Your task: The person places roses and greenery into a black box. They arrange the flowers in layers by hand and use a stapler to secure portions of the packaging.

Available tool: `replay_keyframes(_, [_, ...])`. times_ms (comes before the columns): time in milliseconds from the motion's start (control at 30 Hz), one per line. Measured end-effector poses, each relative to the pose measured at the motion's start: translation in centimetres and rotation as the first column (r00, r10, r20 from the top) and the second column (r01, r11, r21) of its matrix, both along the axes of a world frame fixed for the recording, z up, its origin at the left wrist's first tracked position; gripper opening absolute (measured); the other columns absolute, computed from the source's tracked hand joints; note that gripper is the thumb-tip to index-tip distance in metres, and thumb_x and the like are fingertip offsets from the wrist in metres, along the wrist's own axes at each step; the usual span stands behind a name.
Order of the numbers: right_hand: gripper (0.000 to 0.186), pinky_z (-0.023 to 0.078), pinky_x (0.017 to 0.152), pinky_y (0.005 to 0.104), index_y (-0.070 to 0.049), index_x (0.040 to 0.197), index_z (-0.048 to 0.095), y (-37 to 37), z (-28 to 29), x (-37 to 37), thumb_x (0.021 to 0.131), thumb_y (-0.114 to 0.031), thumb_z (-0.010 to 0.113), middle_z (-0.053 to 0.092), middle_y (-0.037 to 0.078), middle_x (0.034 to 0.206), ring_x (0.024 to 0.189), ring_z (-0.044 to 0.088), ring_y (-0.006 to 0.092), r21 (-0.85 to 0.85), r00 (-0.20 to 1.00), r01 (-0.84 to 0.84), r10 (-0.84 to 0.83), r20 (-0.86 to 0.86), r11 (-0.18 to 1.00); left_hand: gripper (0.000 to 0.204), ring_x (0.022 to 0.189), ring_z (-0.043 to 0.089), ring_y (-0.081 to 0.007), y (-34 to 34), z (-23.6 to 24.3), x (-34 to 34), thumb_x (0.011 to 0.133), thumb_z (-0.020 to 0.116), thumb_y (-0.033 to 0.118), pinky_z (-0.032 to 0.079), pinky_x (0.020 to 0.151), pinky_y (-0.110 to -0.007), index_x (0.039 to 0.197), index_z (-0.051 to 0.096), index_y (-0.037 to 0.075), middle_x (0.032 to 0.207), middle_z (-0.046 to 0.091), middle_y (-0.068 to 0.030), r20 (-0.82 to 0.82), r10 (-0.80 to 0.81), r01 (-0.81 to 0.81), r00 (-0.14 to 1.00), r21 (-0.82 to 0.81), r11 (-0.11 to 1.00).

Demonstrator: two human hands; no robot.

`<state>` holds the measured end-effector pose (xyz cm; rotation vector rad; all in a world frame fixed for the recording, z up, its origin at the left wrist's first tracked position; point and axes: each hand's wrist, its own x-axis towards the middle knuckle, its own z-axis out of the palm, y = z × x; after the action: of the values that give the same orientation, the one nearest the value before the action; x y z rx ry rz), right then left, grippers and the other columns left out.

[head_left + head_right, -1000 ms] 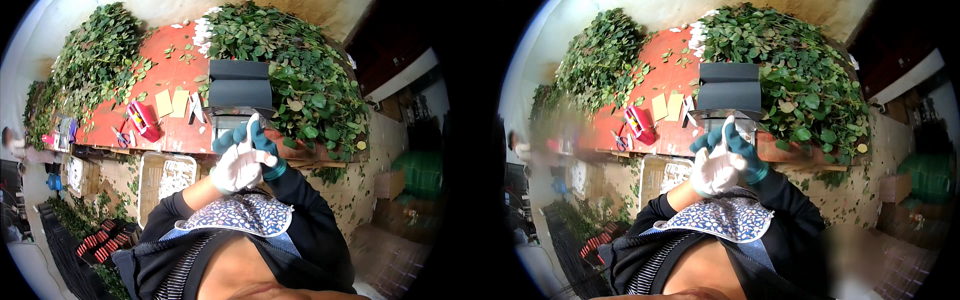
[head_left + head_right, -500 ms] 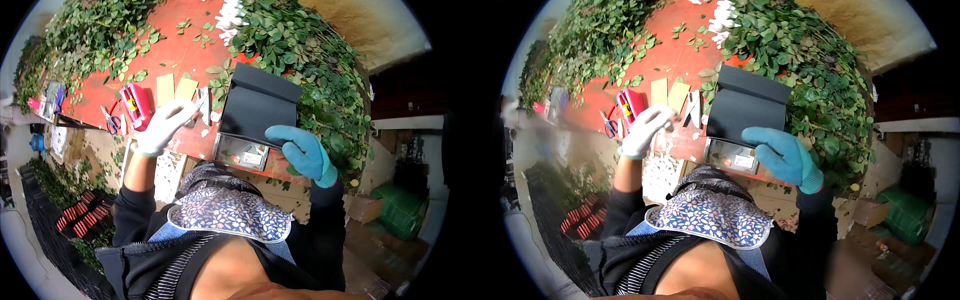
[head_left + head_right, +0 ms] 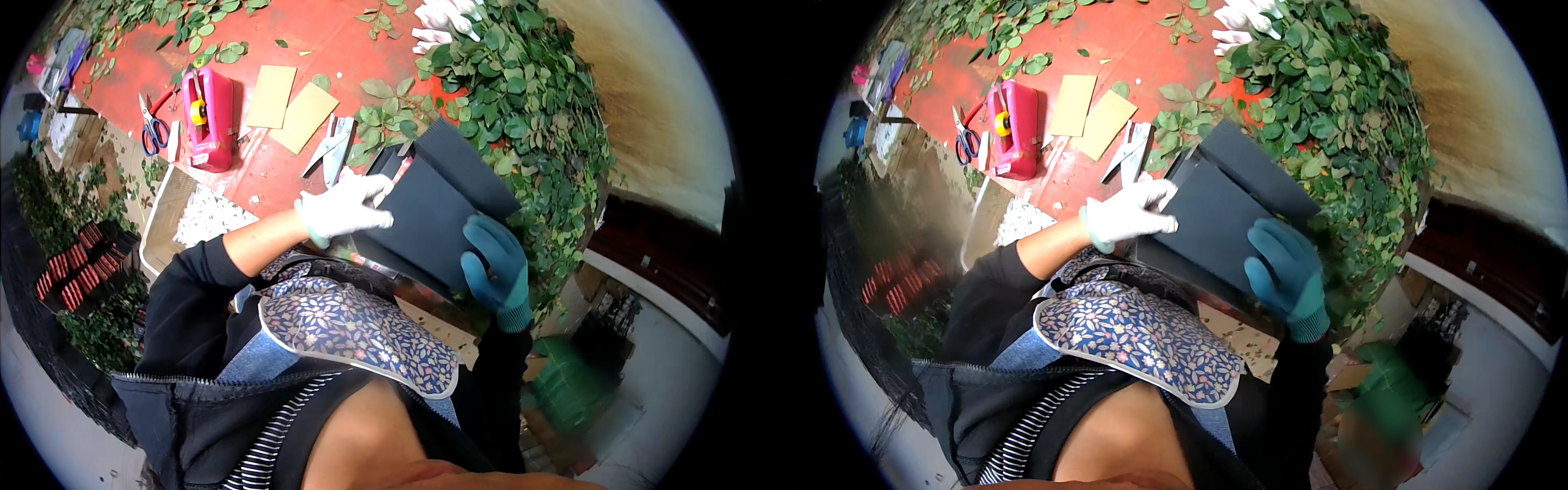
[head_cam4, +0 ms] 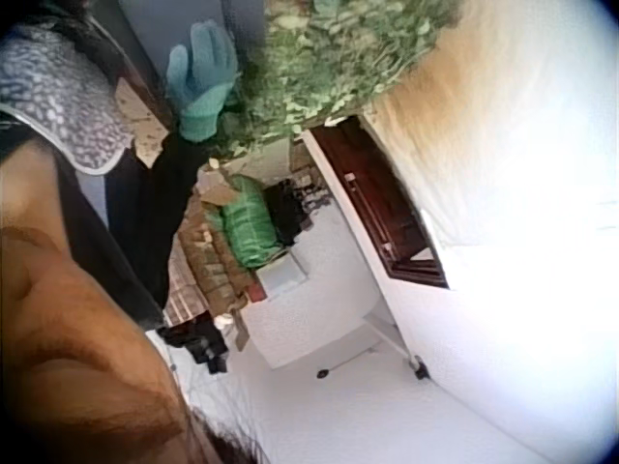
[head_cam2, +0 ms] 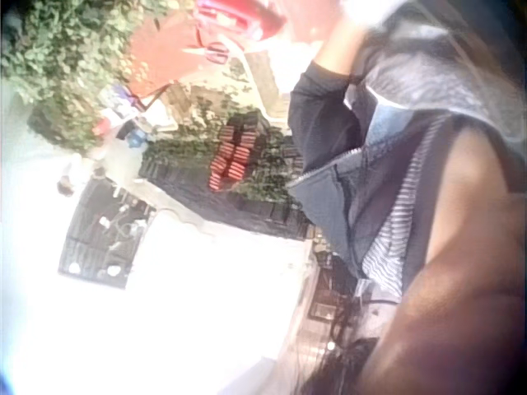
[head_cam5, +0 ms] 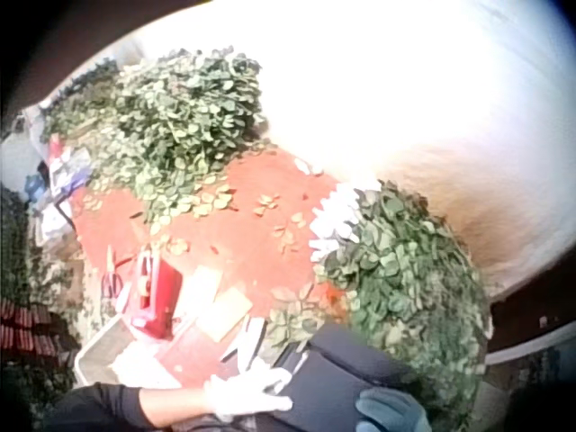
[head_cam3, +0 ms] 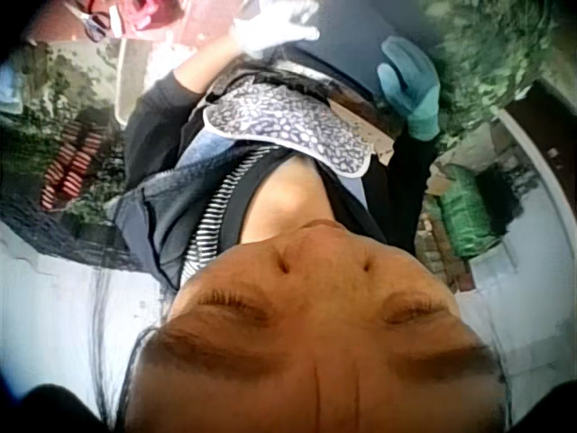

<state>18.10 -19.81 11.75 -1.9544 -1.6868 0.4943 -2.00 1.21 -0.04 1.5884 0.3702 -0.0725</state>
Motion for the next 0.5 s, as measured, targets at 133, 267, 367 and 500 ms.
replay_keyframes(133, [0.036, 0.048, 0.093, 0.0429, 0.001, 0.115, 0.065, -1.9, 3.9, 0.2, 0.092, -0.028, 0.063, 0.065, 0.02, 0.119, 0.108, 0.063, 0.0329, 0.067, 0.886, 0.13, -0.085, -0.455, 0.989, 0.023, 0.084, 0.058, -0.0287, 0.9, -0.9, -3.0, 0.086, 0.07, 0.022, 0.049, 0.076, -0.039, 0.104, 0.069, 0.008, 0.089, 0.059, -0.0111, 0.476, -0.251, 0.162, 0.843, 0.22, 0.962])
replay_keyframes(267, [0.042, 0.048, 0.095, 0.0454, 0.003, 0.113, 0.066, -1.7, 5.0, 1.4, 0.09, -0.032, 0.063, 0.065, 0.023, 0.118, 0.109, 0.063, 0.0345, 0.127, 0.823, -0.007, 0.078, -0.563, 0.992, 0.023, 0.084, 0.059, -0.0319, 2.6, 1.3, -1.7, 0.089, 0.065, 0.025, 0.048, 0.074, -0.044, 0.105, 0.068, 0.008, 0.089, 0.061, -0.0115, 0.479, -0.436, 0.207, 0.762, 0.457, 0.865])
replay_keyframes(367, [0.044, 0.049, 0.094, 0.0455, 0.003, 0.115, 0.066, 0.0, 4.3, 1.6, 0.089, -0.032, 0.066, 0.065, 0.024, 0.117, 0.106, 0.065, 0.0357, 0.049, 0.816, -0.099, 0.109, -0.567, 0.994, 0.025, 0.081, 0.06, -0.0325, 3.0, 2.2, -1.3, 0.089, 0.065, 0.027, 0.047, 0.073, -0.045, 0.104, 0.068, 0.007, 0.085, 0.061, -0.0116, 0.393, -0.44, 0.264, 0.807, 0.427, 0.865])
replay_keyframes(500, [0.036, 0.051, 0.089, 0.0438, 0.003, 0.109, 0.067, -0.2, 5.0, 1.1, 0.087, -0.027, 0.067, 0.066, 0.021, 0.115, 0.102, 0.066, 0.0336, 0.21, 0.837, 0.144, -0.006, -0.547, 0.967, 0.039, 0.081, 0.064, -0.035, 2.2, 2.3, -0.3, 0.086, 0.068, 0.039, 0.049, 0.079, -0.043, 0.108, 0.068, 0.006, 0.083, 0.066, -0.0168, 0.053, -0.288, 0.256, 0.956, 0.326, 0.91])
